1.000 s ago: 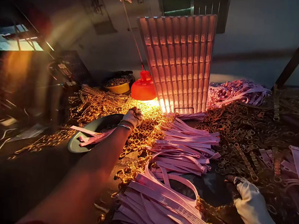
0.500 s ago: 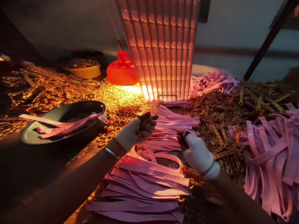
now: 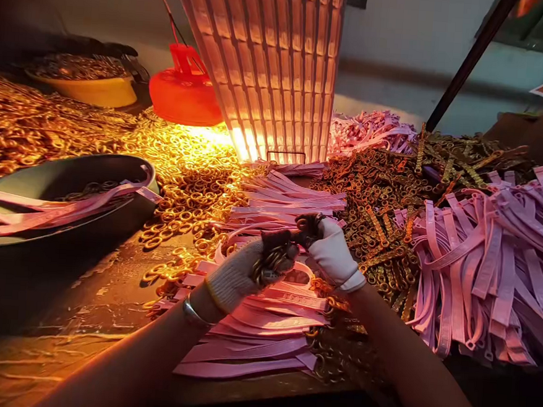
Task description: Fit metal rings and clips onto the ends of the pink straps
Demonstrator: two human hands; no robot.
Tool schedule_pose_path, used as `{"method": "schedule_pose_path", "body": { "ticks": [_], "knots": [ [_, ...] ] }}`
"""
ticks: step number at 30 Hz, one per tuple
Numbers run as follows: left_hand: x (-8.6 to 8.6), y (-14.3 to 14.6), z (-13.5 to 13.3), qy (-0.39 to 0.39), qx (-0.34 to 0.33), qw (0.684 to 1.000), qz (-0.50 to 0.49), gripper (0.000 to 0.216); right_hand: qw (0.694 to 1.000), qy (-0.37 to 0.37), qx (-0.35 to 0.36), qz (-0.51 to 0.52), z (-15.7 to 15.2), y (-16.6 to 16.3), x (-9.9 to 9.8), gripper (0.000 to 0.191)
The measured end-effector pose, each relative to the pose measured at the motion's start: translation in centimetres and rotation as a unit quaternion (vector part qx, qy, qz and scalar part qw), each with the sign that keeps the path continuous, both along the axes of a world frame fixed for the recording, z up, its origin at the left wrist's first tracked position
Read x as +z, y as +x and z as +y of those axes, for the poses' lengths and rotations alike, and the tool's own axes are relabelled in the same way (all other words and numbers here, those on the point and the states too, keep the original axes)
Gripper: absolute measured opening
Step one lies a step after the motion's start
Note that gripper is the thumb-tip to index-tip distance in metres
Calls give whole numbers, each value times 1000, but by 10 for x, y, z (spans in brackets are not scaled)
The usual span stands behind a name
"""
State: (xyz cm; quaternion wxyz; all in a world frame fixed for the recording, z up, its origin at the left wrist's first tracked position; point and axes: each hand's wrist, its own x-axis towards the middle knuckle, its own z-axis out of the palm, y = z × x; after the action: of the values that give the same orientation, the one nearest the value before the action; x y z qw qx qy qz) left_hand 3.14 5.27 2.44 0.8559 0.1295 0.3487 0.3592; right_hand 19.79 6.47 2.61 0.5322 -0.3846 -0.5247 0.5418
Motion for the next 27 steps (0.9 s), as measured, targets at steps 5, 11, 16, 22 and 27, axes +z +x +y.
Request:
{"method": "schedule_pose_path", "body": {
  "ticks": [5,11,16,22,27],
  "knots": [
    [0,2,-6,-15,35,997,60,10,998,-40,-36,18,0,16,-7,42],
    [-15,11,-10,64,47,992,98,14,998,12,-37,-43,-7,16,-18,41],
    [-22,14,-17,234,20,956,174,24,953,133,-18,-272,-21,19,-18,27],
    [-22,11,-10,197,-5,967,162,22,714,215,21,-666,-33,19,6,17],
    [0,16,10,160,40,978,130,13,817,119,51,-563,-11,18,14,20]
  ]
}}
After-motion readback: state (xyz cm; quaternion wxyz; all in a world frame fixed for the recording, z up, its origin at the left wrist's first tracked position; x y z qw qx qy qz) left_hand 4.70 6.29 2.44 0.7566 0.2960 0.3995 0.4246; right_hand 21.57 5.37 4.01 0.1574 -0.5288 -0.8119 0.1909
